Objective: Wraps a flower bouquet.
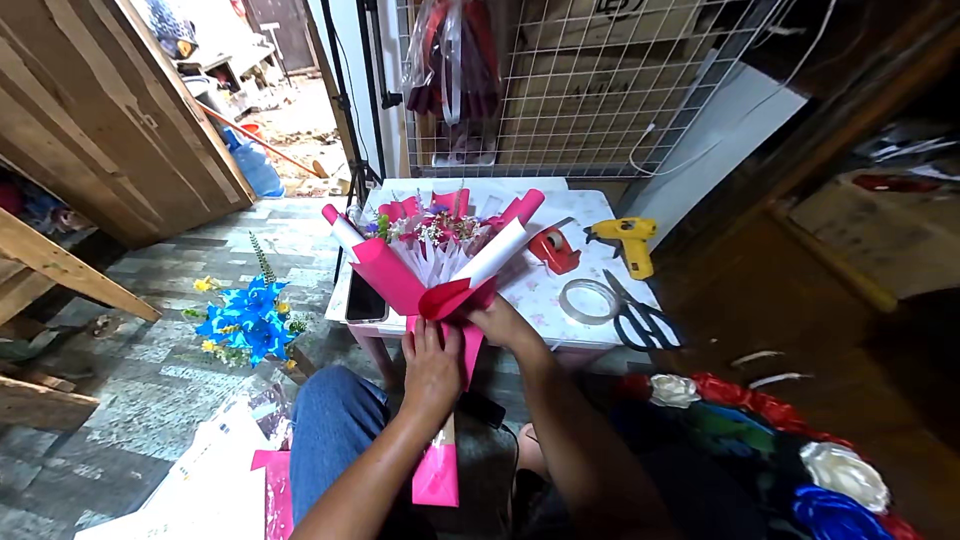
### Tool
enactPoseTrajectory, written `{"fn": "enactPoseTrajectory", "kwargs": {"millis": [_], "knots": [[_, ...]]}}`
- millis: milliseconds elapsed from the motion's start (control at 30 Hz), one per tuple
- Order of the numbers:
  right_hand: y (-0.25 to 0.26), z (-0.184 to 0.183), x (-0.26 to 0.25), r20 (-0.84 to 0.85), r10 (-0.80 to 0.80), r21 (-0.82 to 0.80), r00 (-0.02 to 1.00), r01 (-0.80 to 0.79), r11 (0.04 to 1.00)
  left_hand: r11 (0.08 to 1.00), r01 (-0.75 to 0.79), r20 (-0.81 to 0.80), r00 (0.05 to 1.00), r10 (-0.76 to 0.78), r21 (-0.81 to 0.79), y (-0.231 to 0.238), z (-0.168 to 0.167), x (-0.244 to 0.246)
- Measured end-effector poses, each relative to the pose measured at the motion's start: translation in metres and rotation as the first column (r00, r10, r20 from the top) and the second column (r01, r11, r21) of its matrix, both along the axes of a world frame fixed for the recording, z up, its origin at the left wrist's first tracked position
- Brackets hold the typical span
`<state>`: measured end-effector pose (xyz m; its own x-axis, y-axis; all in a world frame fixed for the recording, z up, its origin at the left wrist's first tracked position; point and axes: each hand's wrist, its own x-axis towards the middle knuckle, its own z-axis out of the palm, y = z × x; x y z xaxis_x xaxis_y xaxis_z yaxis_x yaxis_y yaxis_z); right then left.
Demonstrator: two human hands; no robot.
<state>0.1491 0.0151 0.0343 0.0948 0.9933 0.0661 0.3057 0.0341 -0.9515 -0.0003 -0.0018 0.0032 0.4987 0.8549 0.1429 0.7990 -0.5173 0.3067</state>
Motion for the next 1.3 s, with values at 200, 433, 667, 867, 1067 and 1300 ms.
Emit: {"fn": "enactPoseTrajectory", "kwargs": {"millis": [200,433,667,867,1067,1300], "knots": [[-0.003,0.003,-0.008,-0.092,-0.117,-0.007,0.989,0.117,0.993,0.996,-0.002,0.039,0.999,-0.001,0.09,0.001,-0.006,0.0],[0.001,0.001,-0.012,-0.047,-0.268,-0.009,0.962,0.268,0.963,0.998,-0.004,-0.032,0.999,0.006,0.059,0.002,0.001,0.001],[0.009,-0.005,0.0,-0.081,-0.339,0.185,0.937,0.349,0.919,0.998,-0.056,-0.14,0.989,0.055,-0.009,0.006,0.012,0.01],[0.015,0.01,0.015,-0.043,-0.353,0.205,0.934,0.354,0.912,0.998,-0.054,-0.181,0.982,0.051,-0.011,0.008,0.011,0.013],[0.0,0.03,0.031,0.053,-0.353,0.174,0.934,0.339,0.924,0.992,-0.093,-0.274,0.959,0.066,-0.086,0.007,0.018,0.023],[0.001,0.026,0.03,-0.024,-0.407,0.15,0.913,0.406,0.902,0.992,-0.106,-0.34,0.937,0.078,-0.065,0.008,0.018,0.031]]}}
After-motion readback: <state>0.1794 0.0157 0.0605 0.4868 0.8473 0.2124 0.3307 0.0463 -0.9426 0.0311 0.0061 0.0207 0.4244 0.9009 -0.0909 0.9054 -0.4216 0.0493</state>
